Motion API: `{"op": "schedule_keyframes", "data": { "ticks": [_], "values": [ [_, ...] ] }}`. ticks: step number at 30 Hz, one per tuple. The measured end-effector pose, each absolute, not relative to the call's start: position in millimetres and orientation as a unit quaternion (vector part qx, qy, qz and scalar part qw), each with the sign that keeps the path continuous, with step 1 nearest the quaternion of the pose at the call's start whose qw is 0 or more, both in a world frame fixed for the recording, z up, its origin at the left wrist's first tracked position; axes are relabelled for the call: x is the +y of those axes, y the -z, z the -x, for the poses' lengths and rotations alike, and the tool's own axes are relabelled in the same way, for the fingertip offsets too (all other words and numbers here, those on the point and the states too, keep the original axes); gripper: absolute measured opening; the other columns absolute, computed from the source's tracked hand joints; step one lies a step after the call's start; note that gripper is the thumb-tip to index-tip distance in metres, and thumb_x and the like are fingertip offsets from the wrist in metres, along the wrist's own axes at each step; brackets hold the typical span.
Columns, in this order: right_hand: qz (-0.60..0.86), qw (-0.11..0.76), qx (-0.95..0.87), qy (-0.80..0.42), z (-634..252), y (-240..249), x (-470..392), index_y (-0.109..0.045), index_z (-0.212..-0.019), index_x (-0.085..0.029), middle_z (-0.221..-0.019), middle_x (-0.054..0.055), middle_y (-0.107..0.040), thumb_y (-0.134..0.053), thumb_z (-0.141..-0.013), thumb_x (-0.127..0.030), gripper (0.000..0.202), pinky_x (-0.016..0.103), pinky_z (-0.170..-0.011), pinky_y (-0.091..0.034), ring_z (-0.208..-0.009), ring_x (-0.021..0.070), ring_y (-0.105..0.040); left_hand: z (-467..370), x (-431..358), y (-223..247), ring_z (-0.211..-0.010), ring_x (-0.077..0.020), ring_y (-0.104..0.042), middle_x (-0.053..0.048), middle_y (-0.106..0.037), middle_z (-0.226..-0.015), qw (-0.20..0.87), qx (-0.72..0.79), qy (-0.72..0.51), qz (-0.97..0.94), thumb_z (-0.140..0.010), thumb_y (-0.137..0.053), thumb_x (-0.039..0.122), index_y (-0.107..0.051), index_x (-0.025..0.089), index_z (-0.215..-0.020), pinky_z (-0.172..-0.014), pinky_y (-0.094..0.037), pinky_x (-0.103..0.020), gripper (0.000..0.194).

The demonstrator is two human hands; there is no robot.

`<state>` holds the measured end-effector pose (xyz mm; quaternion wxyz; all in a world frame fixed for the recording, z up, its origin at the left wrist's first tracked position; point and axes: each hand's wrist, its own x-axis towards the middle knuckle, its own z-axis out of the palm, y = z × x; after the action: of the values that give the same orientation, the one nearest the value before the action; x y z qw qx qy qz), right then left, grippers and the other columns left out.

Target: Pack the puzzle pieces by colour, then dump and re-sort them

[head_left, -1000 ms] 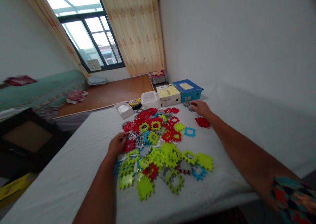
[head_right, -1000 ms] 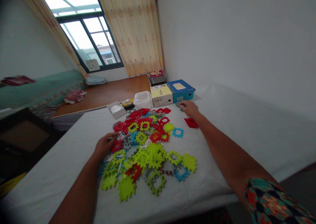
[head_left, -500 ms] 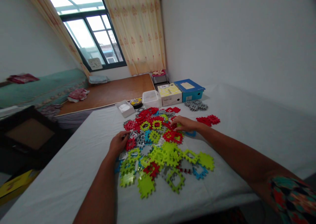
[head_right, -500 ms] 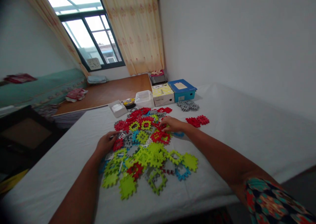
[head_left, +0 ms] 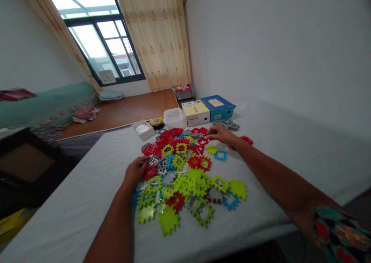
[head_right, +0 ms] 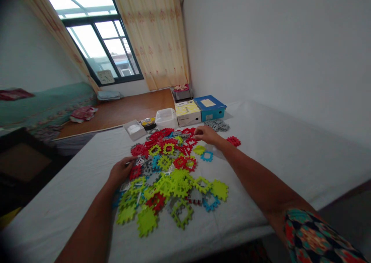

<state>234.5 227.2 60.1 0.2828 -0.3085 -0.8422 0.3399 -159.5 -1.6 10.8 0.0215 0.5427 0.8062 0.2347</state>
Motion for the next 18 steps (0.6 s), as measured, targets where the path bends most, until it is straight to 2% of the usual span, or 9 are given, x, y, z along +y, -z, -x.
{"op": "schedule_keyframes", "data": {
  "ticks": [3,5,10,12,16,18],
  "values": [
    [0.388,0.329,-0.777,-0.370,-266.3,-67.5,246.8,-0.063,-0.102,-0.016,-0.076,0.004,-0.070,-0.070,-0.075,-0.034,0.034,0.023,-0.057,-0.045,-0.064,0.0138,-0.061,158.8,-1.6,-11.8,-0.098,-0.0179,-0.069,-0.001,-0.072,-0.115,0.014,0.810,-0.229,-0.539,-0.088,-0.049,0.032,-0.071,0.025,-0.109,-0.086,-0.052,-0.026,0.031],
    [0.447,0.326,-0.752,-0.359,-296.8,-66.2,256.6,-0.060,-0.111,-0.016,-0.073,0.002,-0.069,-0.068,-0.076,-0.034,0.040,0.022,-0.054,-0.044,-0.059,0.0130,-0.059,157.5,-1.4,-13.5,-0.098,-0.0182,-0.069,-0.002,-0.072,-0.116,0.014,0.815,-0.222,-0.536,-0.088,-0.049,0.032,-0.070,0.025,-0.110,-0.086,-0.052,-0.026,0.032],
    [0.586,0.237,-0.739,-0.233,-371.9,-42.3,257.2,-0.068,-0.094,-0.016,-0.065,0.002,-0.067,-0.066,-0.078,-0.037,0.026,0.025,-0.057,-0.045,-0.058,0.0151,-0.060,154.1,-0.7,-17.2,-0.099,-0.0193,-0.069,-0.002,-0.071,-0.118,0.016,0.816,-0.212,-0.537,-0.089,-0.049,0.030,-0.070,0.026,-0.111,-0.088,-0.052,-0.029,0.032],
    [0.596,0.216,-0.753,-0.176,-387.2,-35.3,250.9,-0.069,-0.093,-0.017,-0.070,0.004,-0.069,-0.064,-0.080,-0.040,0.027,0.027,-0.062,-0.047,-0.066,0.0173,-0.063,153.6,-0.5,-16.8,-0.101,-0.0193,-0.068,-0.002,-0.071,-0.118,0.013,0.816,-0.213,-0.537,-0.089,-0.049,0.030,-0.070,0.026,-0.112,-0.089,-0.052,-0.029,0.031],
    [0.578,0.221,-0.785,-0.020,-375.4,-43.6,230.7,-0.069,-0.107,-0.016,-0.095,0.012,-0.070,-0.059,-0.084,-0.036,0.032,0.031,-0.072,-0.047,-0.086,0.0230,-0.064,154.1,-0.1,-14.0,-0.105,-0.0191,-0.067,-0.002,-0.070,-0.120,0.010,0.818,-0.213,-0.535,-0.089,-0.048,0.031,-0.070,0.026,-0.112,-0.090,-0.051,-0.028,0.032],
    [0.522,0.222,-0.824,-0.016,-348.8,-52.2,213.4,-0.068,-0.110,-0.016,-0.101,0.013,-0.069,-0.060,-0.084,-0.031,0.031,0.031,-0.075,-0.046,-0.087,0.0224,-0.064,154.0,-0.1,-13.3,-0.105,-0.0189,-0.067,-0.002,-0.070,-0.120,0.010,0.816,-0.218,-0.535,-0.089,-0.048,0.031,-0.070,0.026,-0.111,-0.091,-0.050,-0.028,0.032]
  ]
}}
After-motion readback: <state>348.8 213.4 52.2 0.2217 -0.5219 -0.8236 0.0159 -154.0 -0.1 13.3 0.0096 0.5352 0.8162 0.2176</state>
